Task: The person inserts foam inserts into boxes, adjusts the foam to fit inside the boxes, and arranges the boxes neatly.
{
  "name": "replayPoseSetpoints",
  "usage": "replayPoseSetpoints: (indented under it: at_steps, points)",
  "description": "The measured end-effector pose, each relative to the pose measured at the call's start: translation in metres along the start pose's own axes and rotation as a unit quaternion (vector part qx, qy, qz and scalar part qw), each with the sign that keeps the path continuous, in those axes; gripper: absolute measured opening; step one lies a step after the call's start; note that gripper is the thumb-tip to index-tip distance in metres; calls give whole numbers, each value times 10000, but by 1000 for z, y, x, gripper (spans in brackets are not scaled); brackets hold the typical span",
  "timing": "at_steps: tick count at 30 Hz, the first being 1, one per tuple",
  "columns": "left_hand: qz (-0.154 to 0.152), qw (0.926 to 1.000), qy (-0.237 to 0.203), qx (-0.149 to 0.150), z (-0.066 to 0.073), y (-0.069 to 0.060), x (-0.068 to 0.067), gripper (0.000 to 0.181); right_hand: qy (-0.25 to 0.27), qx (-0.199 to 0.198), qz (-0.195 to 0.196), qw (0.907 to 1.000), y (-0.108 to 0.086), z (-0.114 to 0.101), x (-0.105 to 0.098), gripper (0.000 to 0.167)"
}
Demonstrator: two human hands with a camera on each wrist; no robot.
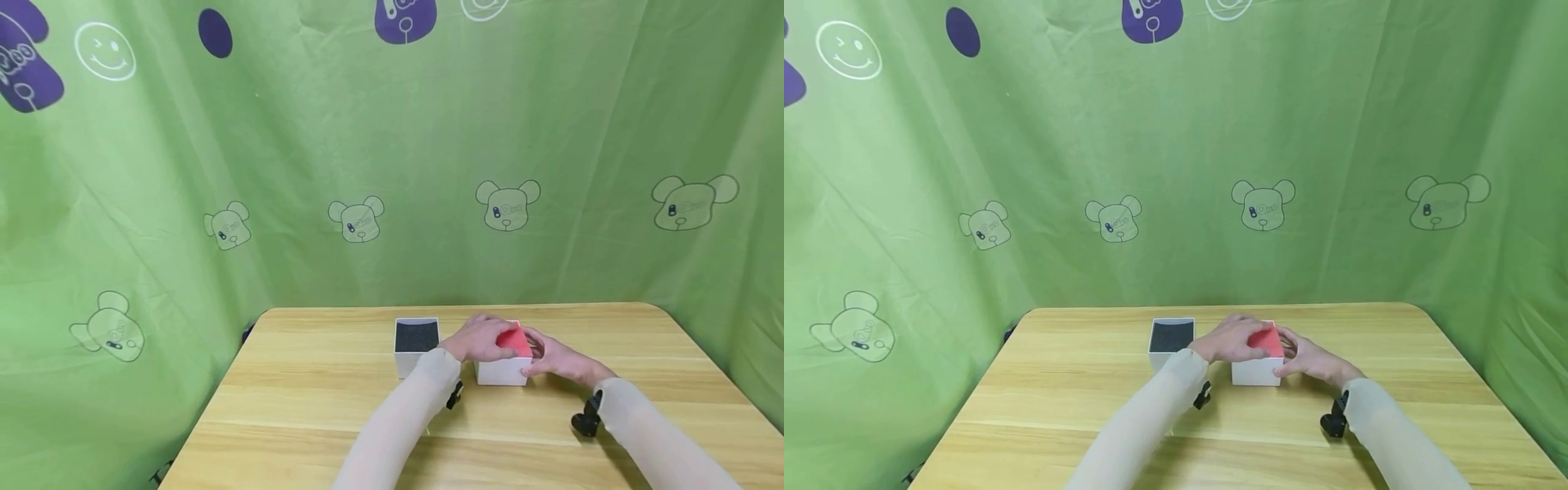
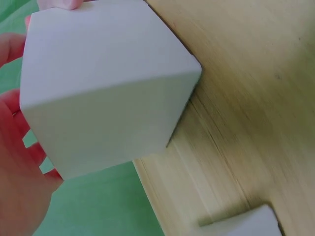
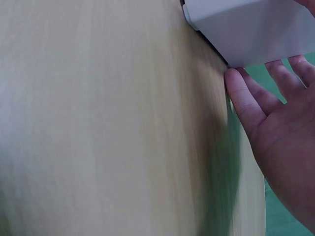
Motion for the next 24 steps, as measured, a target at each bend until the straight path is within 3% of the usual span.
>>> replayPoseSetpoints:
  at_steps: [12,24]
  points:
    - [354,9992,55,-168,2,4,1,63,16,-52,12,10000,1,2,-1,100]
    - [145,9991,161,-356,4,4,-1,61,127,-115,-111,9998,1,1,1,99]
Point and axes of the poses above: each hand's wrist, its own y-axis towards the middle knuckle, its own x-axis out of the palm, z = x × y, the point moved 5 cm from there along y, towards the middle knuckle, and after that the axes turned 6 degrees about x, right-handed, at the moved point
